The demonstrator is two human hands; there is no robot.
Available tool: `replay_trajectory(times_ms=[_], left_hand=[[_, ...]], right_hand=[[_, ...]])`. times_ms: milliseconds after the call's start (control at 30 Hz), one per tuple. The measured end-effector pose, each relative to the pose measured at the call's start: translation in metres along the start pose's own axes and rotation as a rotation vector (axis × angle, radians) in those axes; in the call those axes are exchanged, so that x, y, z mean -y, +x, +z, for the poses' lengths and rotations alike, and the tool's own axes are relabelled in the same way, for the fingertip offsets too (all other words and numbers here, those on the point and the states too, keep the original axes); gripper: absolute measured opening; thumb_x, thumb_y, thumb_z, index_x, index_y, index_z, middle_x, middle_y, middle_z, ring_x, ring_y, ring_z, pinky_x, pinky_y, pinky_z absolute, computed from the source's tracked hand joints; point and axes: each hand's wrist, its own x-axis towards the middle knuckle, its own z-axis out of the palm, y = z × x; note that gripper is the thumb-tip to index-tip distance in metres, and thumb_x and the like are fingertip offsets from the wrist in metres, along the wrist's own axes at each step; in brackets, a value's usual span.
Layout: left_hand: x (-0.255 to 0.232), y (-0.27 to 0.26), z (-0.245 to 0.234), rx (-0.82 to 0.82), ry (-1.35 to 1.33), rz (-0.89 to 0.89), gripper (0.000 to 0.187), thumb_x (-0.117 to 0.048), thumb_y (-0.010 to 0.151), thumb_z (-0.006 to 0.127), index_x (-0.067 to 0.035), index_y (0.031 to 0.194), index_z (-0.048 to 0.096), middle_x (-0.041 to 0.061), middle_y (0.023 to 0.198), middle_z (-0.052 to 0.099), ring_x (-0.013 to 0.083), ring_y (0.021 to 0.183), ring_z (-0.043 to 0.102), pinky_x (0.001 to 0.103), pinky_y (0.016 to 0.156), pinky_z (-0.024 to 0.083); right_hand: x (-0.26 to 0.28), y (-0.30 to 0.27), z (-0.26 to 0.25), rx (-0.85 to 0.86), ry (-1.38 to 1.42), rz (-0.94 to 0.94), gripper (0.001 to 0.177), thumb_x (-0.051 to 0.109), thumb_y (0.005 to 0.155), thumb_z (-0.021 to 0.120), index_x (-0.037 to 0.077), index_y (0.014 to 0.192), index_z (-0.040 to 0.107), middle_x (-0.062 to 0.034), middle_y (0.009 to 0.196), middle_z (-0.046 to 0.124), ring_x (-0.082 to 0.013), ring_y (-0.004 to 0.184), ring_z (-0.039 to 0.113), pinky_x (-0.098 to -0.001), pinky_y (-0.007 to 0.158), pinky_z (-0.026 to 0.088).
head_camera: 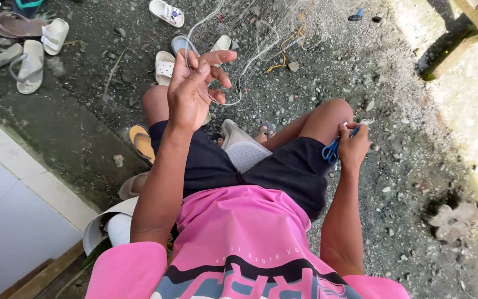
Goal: Repairing or weaving a fine mesh fishing net using a small blue shuttle tool.
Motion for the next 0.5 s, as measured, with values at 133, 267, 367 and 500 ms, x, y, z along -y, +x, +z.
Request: replay_trajectory(times_ms=[133, 267, 367, 500], left_hand=[[0.002, 0.006, -0.006, 0.006, -0.079, 0.001, 0.018, -0.011, 0.101, 0.043, -0.019, 0.091, 0.031, 0.026, 0.126, 0.056, 0.0230, 0.086, 0.061, 0.023, 0.053, 0.050], [0.003, 0.008, -0.006, -0.044, -0.213, 0.043, 0.016, -0.006, 0.101, 0.039, -0.018, 0.092, 0.034, 0.026, 0.125, 0.057, 0.0243, 0.085, 0.061, 0.024, 0.050, 0.049], [0.001, 0.008, -0.006, -0.042, -0.238, 0.044, 0.014, -0.008, 0.099, 0.042, -0.018, 0.093, 0.035, 0.026, 0.126, 0.057, 0.0250, 0.084, 0.063, 0.025, 0.049, 0.051], [0.004, 0.005, 0.004, -0.002, -0.312, 0.007, 0.015, -0.010, 0.095, 0.048, -0.018, 0.094, 0.036, 0.023, 0.126, 0.058, 0.0253, 0.085, 0.067, 0.027, 0.048, 0.057]], right_hand=[[-0.007, -0.004, 0.004, -0.031, -0.030, -0.050, 0.015, 0.027, 0.091, 0.066, 0.015, 0.093, 0.056, -0.0058, 0.077, 0.064, -0.0208, 0.056, 0.056, -0.0402, 0.058, 0.042], [-0.017, -0.001, 0.003, -0.048, -0.162, -0.126, 0.020, 0.031, 0.091, 0.063, 0.012, 0.097, 0.061, -0.0119, 0.087, 0.066, -0.0330, 0.076, 0.061, -0.0474, 0.065, 0.043], [0.012, 0.000, -0.024, -0.164, -0.237, -0.311, 0.016, 0.024, 0.095, 0.062, 0.010, 0.101, 0.065, -0.0153, 0.085, 0.066, -0.0394, 0.079, 0.061, -0.0498, 0.067, 0.045], [0.130, -0.031, -0.068, 0.031, 0.408, -0.308, 0.014, 0.013, 0.105, 0.050, 0.008, 0.112, 0.061, -0.0101, 0.080, 0.064, -0.0197, 0.067, 0.062, -0.0316, 0.064, 0.053]])
